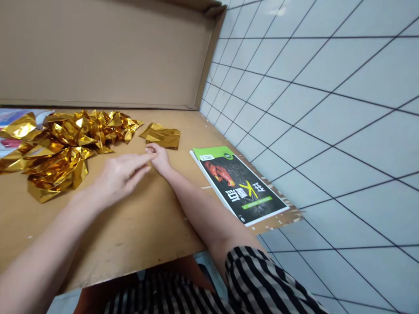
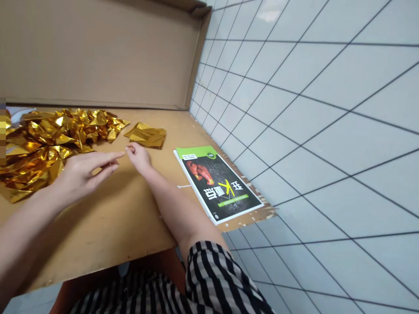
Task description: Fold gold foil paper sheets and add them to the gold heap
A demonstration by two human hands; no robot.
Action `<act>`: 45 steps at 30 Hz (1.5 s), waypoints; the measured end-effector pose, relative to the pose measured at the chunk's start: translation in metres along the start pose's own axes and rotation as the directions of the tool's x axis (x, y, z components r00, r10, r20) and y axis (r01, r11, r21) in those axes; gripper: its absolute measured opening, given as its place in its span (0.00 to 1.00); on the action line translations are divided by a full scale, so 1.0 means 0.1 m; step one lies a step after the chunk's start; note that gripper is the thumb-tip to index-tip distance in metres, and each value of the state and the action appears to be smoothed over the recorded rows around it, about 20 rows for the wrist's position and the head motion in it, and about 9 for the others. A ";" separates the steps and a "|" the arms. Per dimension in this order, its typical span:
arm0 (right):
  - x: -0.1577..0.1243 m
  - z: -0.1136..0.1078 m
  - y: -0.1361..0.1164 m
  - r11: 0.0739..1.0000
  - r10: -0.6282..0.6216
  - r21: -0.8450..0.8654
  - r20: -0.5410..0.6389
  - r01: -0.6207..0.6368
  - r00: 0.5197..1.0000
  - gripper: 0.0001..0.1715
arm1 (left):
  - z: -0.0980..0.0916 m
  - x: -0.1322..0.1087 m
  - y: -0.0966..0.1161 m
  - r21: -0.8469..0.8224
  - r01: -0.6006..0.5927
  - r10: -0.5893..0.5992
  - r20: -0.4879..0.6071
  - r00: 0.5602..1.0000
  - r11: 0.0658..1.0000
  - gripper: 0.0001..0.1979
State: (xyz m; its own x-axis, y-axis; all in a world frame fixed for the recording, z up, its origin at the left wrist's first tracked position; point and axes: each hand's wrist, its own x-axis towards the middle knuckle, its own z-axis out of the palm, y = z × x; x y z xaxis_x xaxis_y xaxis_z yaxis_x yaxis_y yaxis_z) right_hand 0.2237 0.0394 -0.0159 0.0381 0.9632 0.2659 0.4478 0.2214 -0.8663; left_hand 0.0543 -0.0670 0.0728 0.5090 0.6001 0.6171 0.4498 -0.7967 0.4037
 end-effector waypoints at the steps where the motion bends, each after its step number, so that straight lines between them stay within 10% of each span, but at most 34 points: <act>1: 0.04 -0.05 -0.02 0.990 -0.037 -0.136 -0.021 0.033 0.999 0.08 | 0.12 0.00 -0.20 0.026 0.113 -0.113 0.009 0.994 0.993 0.17; 7: 0.30 -0.37 -0.07 0.704 -0.085 -0.706 0.028 0.080 0.996 0.19 | 0.52 -0.31 -0.93 0.006 0.467 -0.467 0.026 0.884 0.884 0.17; 13: 0.36 -0.36 -0.03 0.527 0.122 -0.850 0.100 0.021 0.987 0.19 | 0.58 -0.35 -1.06 -0.104 0.526 -0.531 -0.026 0.847 0.844 0.14; 22: 0.38 -0.29 -0.12 0.398 0.102 -0.902 0.225 0.168 0.969 0.22 | 0.59 -0.35 -1.08 -0.076 0.508 -0.509 0.004 0.861 0.858 0.13; 32: 0.36 -0.31 -0.08 0.427 0.098 -0.901 0.129 0.075 0.987 0.19 | 0.58 -0.35 -1.08 -0.118 0.538 -0.540 0.016 0.842 0.835 0.14; 40: 0.36 -0.47 -0.04 0.681 0.134 -0.727 0.004 -0.089 0.991 0.12 | 0.57 -0.34 -1.09 -0.309 0.553 -0.582 -0.003 0.813 0.774 0.14; 45: 0.24 -0.55 -0.24 0.655 -0.120 -0.751 0.004 0.082 0.993 0.15 | 0.58 -0.34 -1.11 -0.452 0.561 -0.648 -0.050 0.760 0.693 0.19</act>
State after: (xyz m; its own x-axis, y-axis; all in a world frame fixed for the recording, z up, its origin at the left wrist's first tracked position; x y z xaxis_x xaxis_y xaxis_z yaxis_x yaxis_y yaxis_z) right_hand 0.2630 0.0483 0.0347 -0.0197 0.9305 0.3657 0.9675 0.1099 -0.2275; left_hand 0.0296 0.0049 -0.0318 0.0584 0.9687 0.2411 0.2654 -0.2479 0.9317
